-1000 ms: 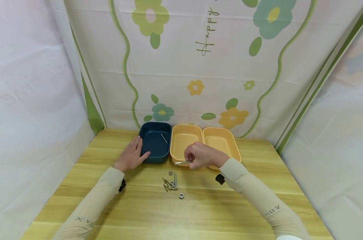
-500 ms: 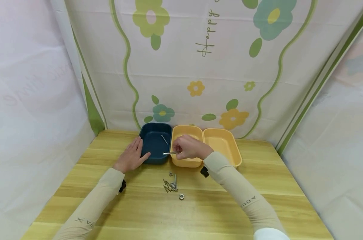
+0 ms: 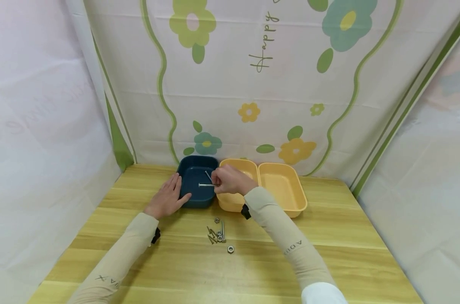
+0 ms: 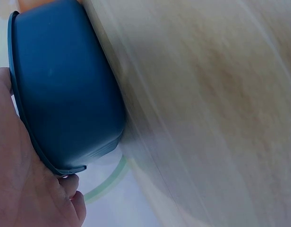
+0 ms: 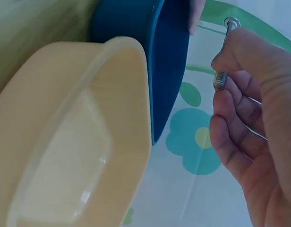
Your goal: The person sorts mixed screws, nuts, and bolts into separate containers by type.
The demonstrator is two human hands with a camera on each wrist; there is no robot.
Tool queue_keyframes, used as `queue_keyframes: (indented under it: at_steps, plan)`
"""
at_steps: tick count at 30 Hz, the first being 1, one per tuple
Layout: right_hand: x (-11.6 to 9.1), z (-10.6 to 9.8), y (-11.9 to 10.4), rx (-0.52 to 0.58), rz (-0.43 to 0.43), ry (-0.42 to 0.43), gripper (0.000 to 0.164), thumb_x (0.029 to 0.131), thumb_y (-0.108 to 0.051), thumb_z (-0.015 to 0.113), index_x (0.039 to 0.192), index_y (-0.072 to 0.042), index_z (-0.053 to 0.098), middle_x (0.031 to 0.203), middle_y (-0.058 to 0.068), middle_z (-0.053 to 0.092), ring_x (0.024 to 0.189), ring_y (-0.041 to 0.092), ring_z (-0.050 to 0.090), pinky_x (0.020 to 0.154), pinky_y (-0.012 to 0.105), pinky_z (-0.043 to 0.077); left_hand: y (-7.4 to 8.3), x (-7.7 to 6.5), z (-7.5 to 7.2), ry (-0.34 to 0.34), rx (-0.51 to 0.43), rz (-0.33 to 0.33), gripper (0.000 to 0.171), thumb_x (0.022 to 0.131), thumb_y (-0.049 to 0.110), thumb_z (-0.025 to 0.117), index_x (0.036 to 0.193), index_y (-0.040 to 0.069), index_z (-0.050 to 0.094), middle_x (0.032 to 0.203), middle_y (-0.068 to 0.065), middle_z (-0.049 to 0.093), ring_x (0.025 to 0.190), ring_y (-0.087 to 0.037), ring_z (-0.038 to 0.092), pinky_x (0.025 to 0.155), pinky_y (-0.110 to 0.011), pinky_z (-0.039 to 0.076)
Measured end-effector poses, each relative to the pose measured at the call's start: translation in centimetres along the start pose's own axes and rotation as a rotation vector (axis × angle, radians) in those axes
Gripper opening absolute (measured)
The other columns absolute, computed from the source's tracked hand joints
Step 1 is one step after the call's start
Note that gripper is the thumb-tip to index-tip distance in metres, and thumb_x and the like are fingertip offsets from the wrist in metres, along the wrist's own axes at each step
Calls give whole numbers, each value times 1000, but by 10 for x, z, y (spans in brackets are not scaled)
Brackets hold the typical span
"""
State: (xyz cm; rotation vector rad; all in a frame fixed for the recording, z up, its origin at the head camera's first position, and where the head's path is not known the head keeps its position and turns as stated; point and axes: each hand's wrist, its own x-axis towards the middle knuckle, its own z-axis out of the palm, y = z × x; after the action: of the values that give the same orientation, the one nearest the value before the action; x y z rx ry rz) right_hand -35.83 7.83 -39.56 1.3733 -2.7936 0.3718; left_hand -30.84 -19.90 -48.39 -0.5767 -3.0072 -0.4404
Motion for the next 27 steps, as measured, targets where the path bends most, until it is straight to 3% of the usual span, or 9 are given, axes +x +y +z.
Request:
queue_keyframes:
  at_steps: [21,27]
  plan:
    - [29,48,-4,-59,95,63,5,95,-14,75,98,-11,72,93,1,70,76,11,57,74,23,53,-1,-1,4,26,-6,-1,85,111,48,45,160,-16,21,171,-35,17,161,-50,17,130,-62,21]
    - [29,49,-5,-53,129,66,14,96,-16,76,108,-8,75,103,6,72,87,17,66,83,29,59,-3,0,4,27,7,1,85,111,49,44,161,-15,20,172,-34,16,162,-48,17,131,-61,20]
